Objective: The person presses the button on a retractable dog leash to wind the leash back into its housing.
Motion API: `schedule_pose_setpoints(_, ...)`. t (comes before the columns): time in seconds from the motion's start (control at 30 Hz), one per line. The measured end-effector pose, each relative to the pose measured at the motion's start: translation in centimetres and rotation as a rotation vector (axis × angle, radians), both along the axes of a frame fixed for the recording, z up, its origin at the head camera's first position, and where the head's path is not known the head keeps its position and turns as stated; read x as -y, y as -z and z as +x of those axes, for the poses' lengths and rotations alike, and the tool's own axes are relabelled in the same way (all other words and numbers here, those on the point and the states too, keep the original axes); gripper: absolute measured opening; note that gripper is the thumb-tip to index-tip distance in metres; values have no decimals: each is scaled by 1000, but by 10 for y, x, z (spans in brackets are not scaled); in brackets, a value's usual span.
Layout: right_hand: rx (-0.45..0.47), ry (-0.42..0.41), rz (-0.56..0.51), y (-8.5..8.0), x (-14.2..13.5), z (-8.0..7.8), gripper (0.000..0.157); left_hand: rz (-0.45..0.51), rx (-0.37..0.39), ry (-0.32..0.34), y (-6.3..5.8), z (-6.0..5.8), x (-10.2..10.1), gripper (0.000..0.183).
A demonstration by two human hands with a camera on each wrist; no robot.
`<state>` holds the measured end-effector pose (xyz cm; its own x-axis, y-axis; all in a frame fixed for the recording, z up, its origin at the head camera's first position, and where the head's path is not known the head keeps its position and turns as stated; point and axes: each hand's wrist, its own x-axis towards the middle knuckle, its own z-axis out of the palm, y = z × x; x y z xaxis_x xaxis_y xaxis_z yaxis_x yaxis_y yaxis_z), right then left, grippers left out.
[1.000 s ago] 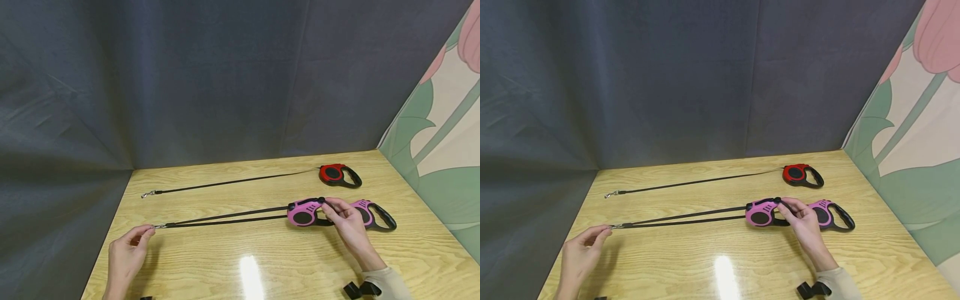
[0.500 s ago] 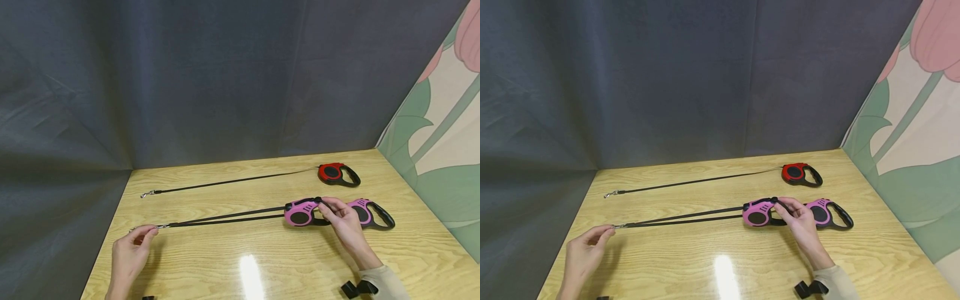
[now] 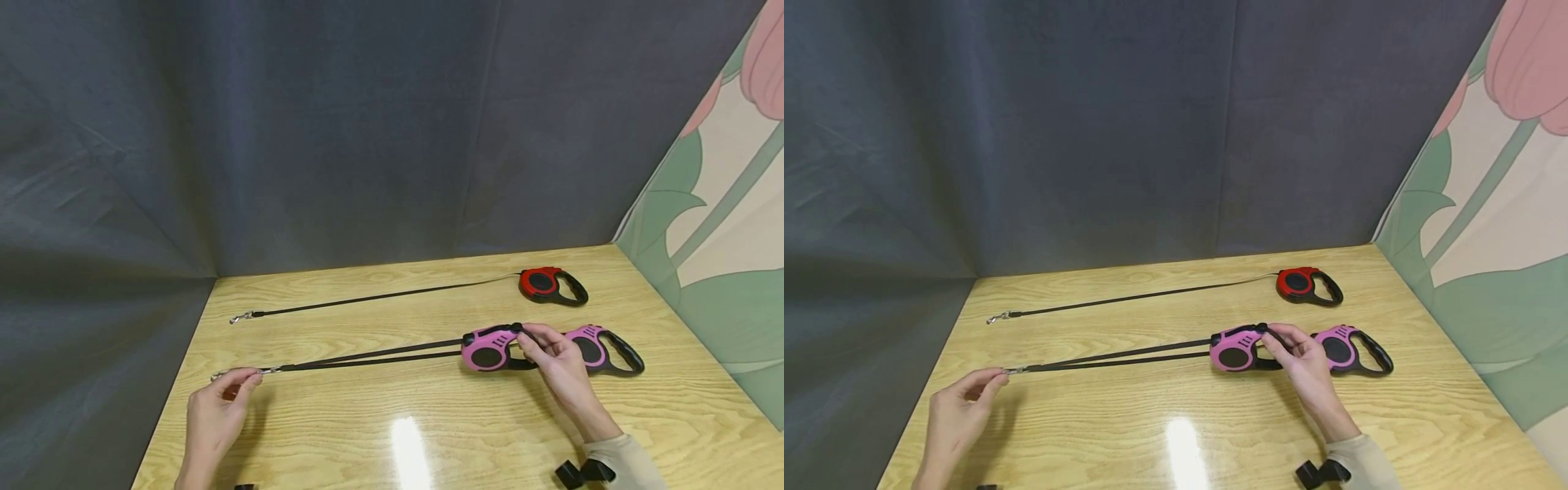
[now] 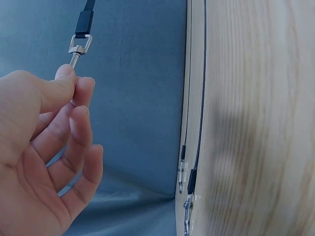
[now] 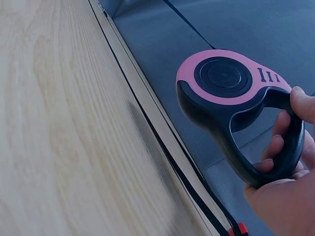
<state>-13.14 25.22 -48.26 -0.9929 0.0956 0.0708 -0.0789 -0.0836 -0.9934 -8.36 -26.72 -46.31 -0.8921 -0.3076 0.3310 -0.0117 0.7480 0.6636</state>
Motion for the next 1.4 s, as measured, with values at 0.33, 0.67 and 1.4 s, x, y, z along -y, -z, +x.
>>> schedule_pose_setpoints(0.33,10,2,23,-2,0,2,25,0,11,1,-2,2,-4,6)
schedule_pose_setpoints(0.67,7,-10,45,-1,4,2,24,-5,-20,30,-1,0,-8,7)
schedule_pose_setpoints(1.4,0,5,-61,0,11,-1,32,11,-35,57,-5,0,-16,7)
